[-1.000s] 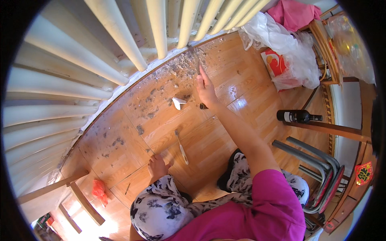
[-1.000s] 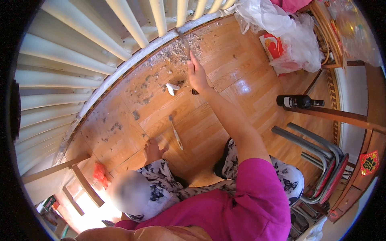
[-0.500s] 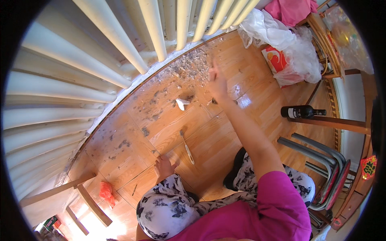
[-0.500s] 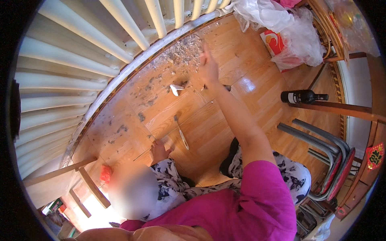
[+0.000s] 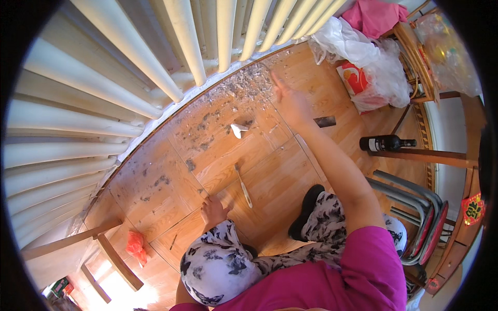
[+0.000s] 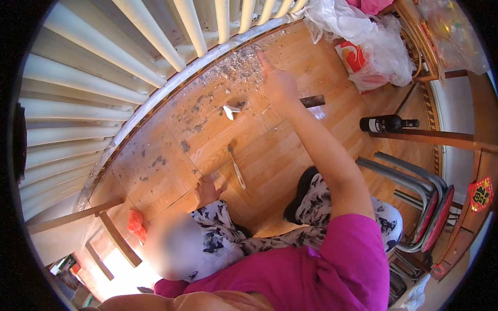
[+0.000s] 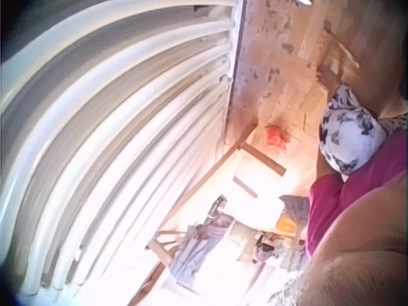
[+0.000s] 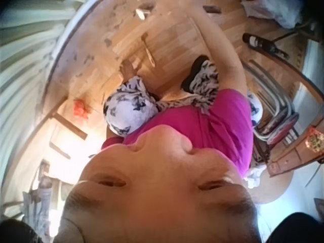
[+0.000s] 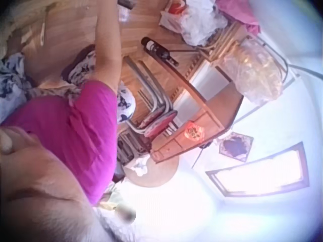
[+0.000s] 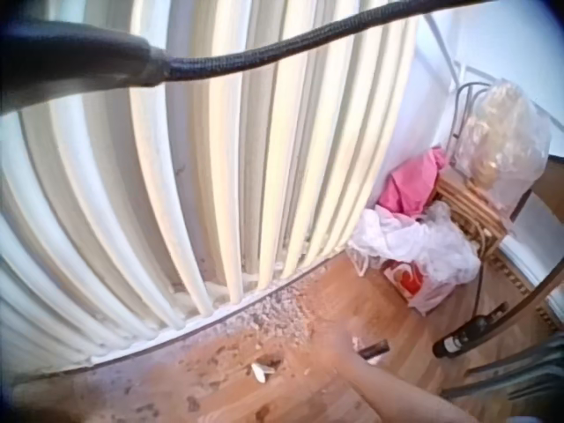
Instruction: The person scrapes debris and residue from the floor near a white radiator using a hammer and a chisel. They repeatedly strike the chisel with the hammer to loosen material and then wipe the area with a cloth.
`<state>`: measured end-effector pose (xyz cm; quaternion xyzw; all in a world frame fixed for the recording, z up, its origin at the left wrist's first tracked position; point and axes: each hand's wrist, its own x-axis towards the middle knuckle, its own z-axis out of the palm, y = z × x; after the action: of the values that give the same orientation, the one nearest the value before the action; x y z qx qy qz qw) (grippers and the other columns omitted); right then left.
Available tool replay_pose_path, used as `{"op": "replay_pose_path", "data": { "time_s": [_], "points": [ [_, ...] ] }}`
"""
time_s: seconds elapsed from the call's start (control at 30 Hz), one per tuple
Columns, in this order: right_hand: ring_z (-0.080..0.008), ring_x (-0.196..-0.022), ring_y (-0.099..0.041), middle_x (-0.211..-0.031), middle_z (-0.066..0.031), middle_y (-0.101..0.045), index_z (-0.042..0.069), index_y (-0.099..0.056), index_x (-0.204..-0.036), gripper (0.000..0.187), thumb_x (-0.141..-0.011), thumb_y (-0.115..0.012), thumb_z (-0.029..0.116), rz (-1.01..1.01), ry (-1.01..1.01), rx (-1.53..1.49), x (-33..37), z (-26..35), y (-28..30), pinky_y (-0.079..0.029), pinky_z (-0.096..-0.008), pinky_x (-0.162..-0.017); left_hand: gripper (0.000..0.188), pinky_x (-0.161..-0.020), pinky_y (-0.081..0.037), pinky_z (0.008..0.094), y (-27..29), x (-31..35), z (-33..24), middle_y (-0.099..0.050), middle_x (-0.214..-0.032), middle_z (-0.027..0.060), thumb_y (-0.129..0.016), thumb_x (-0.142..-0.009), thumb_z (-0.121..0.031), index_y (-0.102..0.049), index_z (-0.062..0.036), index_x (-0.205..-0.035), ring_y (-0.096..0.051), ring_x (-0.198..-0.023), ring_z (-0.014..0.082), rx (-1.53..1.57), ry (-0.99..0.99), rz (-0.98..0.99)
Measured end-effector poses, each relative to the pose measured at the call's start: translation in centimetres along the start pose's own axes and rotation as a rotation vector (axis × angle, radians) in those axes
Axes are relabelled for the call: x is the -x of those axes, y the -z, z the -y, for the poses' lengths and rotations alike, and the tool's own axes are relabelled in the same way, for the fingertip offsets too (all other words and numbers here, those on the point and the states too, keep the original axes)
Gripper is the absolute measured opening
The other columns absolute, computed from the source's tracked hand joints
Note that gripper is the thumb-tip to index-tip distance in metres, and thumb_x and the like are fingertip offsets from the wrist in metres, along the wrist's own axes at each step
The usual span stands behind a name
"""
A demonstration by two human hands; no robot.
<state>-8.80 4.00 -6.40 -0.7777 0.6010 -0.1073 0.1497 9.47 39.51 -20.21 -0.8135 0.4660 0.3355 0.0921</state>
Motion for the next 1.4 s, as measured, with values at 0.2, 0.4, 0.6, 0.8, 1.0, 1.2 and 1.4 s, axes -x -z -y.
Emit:
{"op": "replay_pose_path", "data": {
  "time_s": [0.2, 0.4, 0.6, 0.8, 1.0, 1.2, 1.4],
  "points": [
    [-0.0411, -0.081, -0.065, -0.091, -0.0228, -0.067, 0.031, -0.036, -0.147, 0.049, -0.098, -0.044, 0.026, -0.094, -0.013, 0.195, -1.2, -0.6, 2.0, -0.05, -0.0525, -0.072, 0.072, -0.092, -0.046, 0.046, 1.1, 0.3, -0.5, -0.053, -0.12, 0.0228, -0.079, -0.072, -0.043, -0.049, 0.0032, -0.118, -0.053, -0.113, 0.0378, 0.016, 0.012, 0.056],
    [-0.0363, -0.078, -0.067, -0.088, -0.0195, -0.069, 0.02, -0.038, -0.146, 0.049, -0.097, -0.044, 0.019, -0.062, 0.049, 0.319, -1.0, 0.3, 2.0, -0.053, -0.0483, -0.065, 0.074, -0.091, -0.047, 0.0455, 0.9, 0.4, -0.4, -0.055, -0.119, 0.0211, -0.08, -0.071, -0.045, -0.049, 0.0033, -0.117, -0.054, -0.113, 0.0362, 0.021, -0.007, 0.018],
    [-0.0355, -0.079, -0.068, -0.09, -0.0189, -0.069, 0.016, -0.032, -0.149, 0.055, -0.096, -0.048, 0.024, 0.082, 0.112, 0.394, -0.1, 3.8, 2.5, -0.053, -0.0473, -0.064, 0.073, -0.09, -0.047, 0.0452, 0.5, 0.3, 0.4, -0.055, -0.119, 0.0196, -0.08, -0.071, -0.045, -0.049, 0.0028, -0.117, -0.055, -0.112, 0.0346, 0.005, 0.005, 0.005],
    [-0.0364, -0.081, -0.067, -0.089, -0.0211, -0.067, 0.012, -0.029, -0.149, 0.061, -0.092, -0.05, 0.016, 0.009, 0.115, 0.377, -0.3, 3.6, 2.4, -0.052, -0.0486, -0.069, 0.069, -0.088, -0.049, 0.0433, 0.6, 0.2, -0.7, -0.057, -0.117, 0.0185, -0.079, -0.072, -0.045, -0.052, 0.0016, -0.115, -0.057, -0.11, 0.0334, 0.006, 0.004, -0.026],
    [-0.0377, -0.084, -0.065, -0.094, -0.0196, -0.068, 0.027, -0.025, -0.151, 0.059, -0.097, -0.046, 0.018, 0.261, 0.152, 0.028, 6.5, 12.4, -3.5, -0.052, -0.0487, -0.075, 0.068, -0.086, -0.05, 0.0416, 1.1, 0.6, -0.2, -0.058, -0.114, 0.0173, -0.079, -0.071, -0.047, -0.053, 0.0006, -0.113, -0.058, -0.108, 0.0319, -0.014, 0.014, -0.016],
    [-0.0394, -0.076, -0.065, -0.084, -0.0179, -0.068, 0.034, -0.026, -0.15, 0.058, -0.098, -0.049, 0.023, 0.05, 0.045, 0.02, 5.0, 9.2, -3.7, -0.051, -0.0491, -0.07, 0.068, -0.085, -0.051, 0.0408, 1.1, 0.6, -0.5, -0.058, -0.114, 0.0175, -0.079, -0.071, -0.047, -0.053, 0.0014, -0.112, -0.058, -0.109, 0.032, -0.002, 0.007, -0.005],
    [-0.0395, -0.075, -0.065, -0.083, -0.0186, -0.067, 0.035, -0.03, -0.149, 0.054, -0.098, -0.047, 0.025, 0.096, -0.029, 0.088, 4.5, 10.1, -1.6, -0.05, -0.0503, -0.067, 0.069, -0.086, -0.051, 0.041, 0.6, 0.6, -0.3, -0.058, -0.113, 0.0186, -0.079, -0.071, -0.047, -0.052, 0.0016, -0.112, -0.058, -0.109, 0.0323, 0.004, 0.019, -0.029]
  ]
}}
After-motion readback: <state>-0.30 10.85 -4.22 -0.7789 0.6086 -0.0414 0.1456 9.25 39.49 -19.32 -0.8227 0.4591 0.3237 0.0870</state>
